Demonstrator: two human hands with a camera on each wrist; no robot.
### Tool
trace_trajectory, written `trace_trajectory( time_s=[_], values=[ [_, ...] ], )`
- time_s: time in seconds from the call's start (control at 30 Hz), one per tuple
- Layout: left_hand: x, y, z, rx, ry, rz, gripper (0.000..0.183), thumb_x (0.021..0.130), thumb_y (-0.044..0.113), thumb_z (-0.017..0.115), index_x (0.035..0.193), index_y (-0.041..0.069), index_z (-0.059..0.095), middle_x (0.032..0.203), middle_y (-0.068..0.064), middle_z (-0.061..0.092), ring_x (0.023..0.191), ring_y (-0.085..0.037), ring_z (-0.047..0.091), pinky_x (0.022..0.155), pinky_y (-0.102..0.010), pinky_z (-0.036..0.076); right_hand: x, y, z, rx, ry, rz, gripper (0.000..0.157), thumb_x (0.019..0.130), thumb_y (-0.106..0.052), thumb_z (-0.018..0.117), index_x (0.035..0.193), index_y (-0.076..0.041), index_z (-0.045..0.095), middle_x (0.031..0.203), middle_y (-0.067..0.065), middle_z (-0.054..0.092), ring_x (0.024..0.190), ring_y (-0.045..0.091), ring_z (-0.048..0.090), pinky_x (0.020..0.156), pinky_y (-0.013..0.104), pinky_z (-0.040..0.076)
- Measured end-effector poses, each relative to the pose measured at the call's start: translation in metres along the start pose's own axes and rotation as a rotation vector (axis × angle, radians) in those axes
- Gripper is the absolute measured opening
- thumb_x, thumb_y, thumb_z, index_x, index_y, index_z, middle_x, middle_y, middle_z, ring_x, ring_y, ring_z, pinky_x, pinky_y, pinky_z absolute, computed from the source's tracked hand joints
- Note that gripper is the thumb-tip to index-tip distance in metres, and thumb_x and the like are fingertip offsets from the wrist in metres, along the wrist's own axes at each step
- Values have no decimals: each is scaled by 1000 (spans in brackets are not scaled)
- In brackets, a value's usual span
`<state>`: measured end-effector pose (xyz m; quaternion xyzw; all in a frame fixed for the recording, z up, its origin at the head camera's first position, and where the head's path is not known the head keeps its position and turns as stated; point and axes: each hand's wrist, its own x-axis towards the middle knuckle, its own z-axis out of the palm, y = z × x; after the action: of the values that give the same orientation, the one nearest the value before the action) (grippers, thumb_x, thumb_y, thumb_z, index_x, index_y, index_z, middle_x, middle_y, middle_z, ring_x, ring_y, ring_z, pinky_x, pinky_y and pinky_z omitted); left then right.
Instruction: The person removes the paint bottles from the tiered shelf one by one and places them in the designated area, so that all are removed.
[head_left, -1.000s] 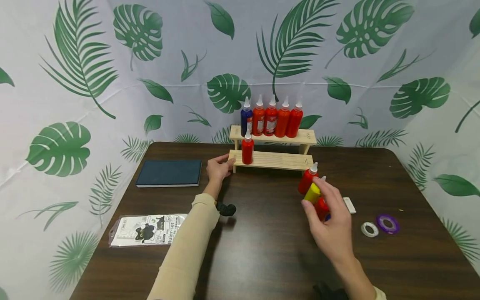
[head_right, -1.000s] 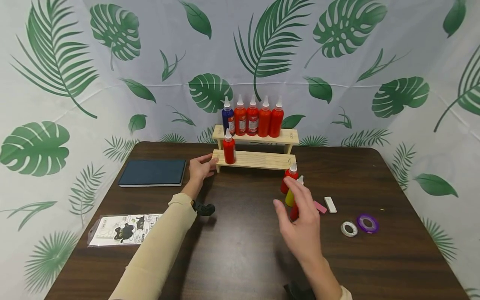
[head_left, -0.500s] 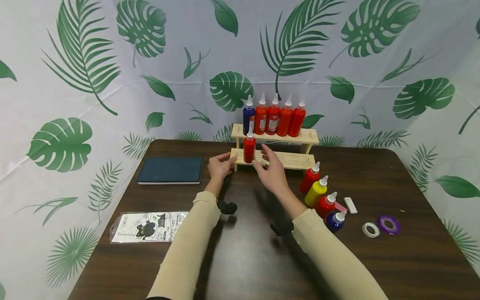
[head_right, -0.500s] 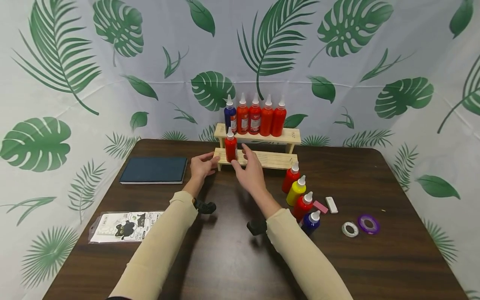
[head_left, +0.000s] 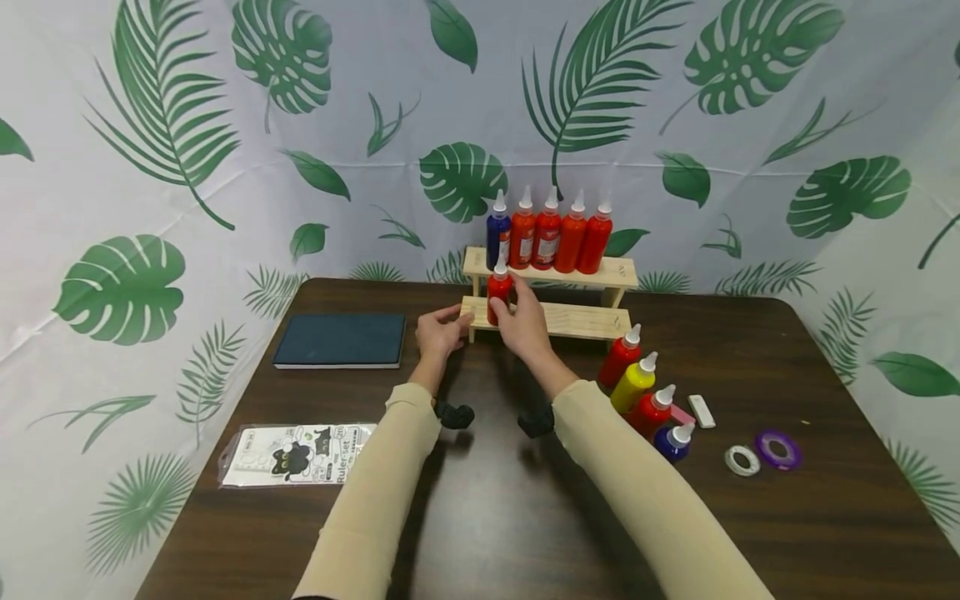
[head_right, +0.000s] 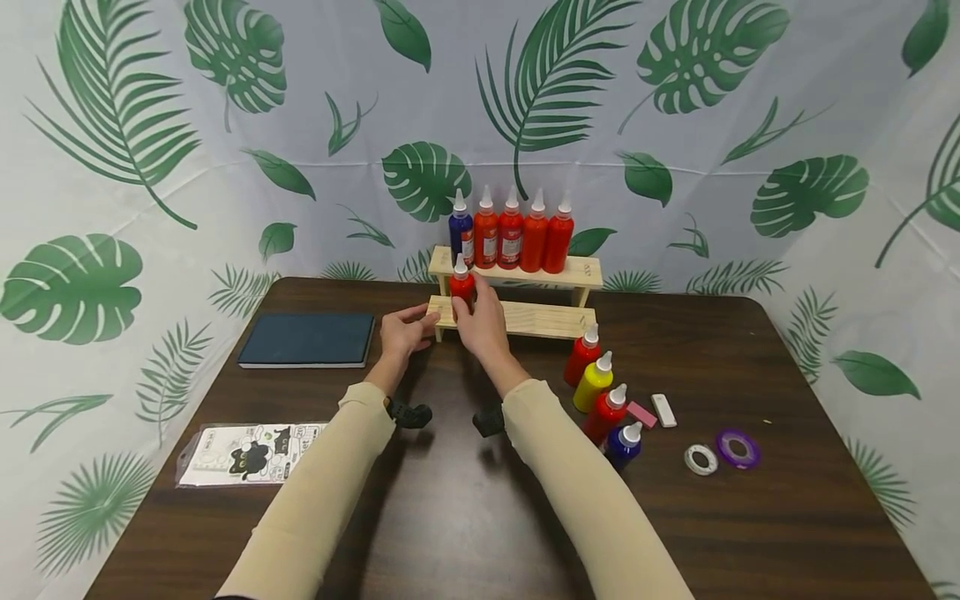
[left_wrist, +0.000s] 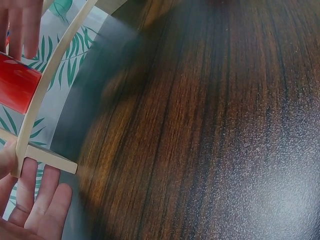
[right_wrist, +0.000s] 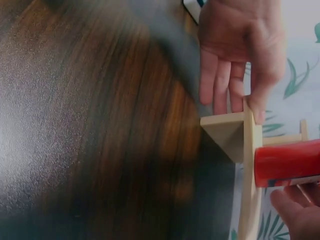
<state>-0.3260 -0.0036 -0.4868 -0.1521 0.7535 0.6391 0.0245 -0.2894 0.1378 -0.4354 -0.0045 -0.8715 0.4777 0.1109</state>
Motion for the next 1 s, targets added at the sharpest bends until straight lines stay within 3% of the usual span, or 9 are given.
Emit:
trace_trajectory(
  time_s=[0.23,0.5,0.77,1.0],
  values=[
    [0,0,1,-14,-7,2,33,79,24,80,110,15,74,86,-11,74,78,-21,72,60,-30,58,-12,10,-3,108,47,-18,49,96,-16,58,142,-12,41,136,13,51,122,27,51,98,43,47],
    [-2,1,1,-26,-8,13,31,80,23,79,110,15,74,87,-11,74,77,-21,72,61,-32,58,-55,24,-24,191,108,1,52,94,-14,62,142,-9,42,137,13,51,123,29,51,100,44,45],
    [-3,1,0,-53,-15,17,32,80,23,79,110,15,74,90,-13,73,79,-23,72,66,-36,59,-99,48,-52,83,194,97,56,94,-21,62,144,-8,39,145,13,44,129,30,45,100,47,44],
    [-3,-1,0,-61,-17,2,31,79,23,80,110,16,74,90,-13,73,77,-21,72,69,-38,58,-114,59,-60,0,259,145,54,94,-16,61,142,-6,39,141,16,46,124,34,48,100,48,44]
  ],
)
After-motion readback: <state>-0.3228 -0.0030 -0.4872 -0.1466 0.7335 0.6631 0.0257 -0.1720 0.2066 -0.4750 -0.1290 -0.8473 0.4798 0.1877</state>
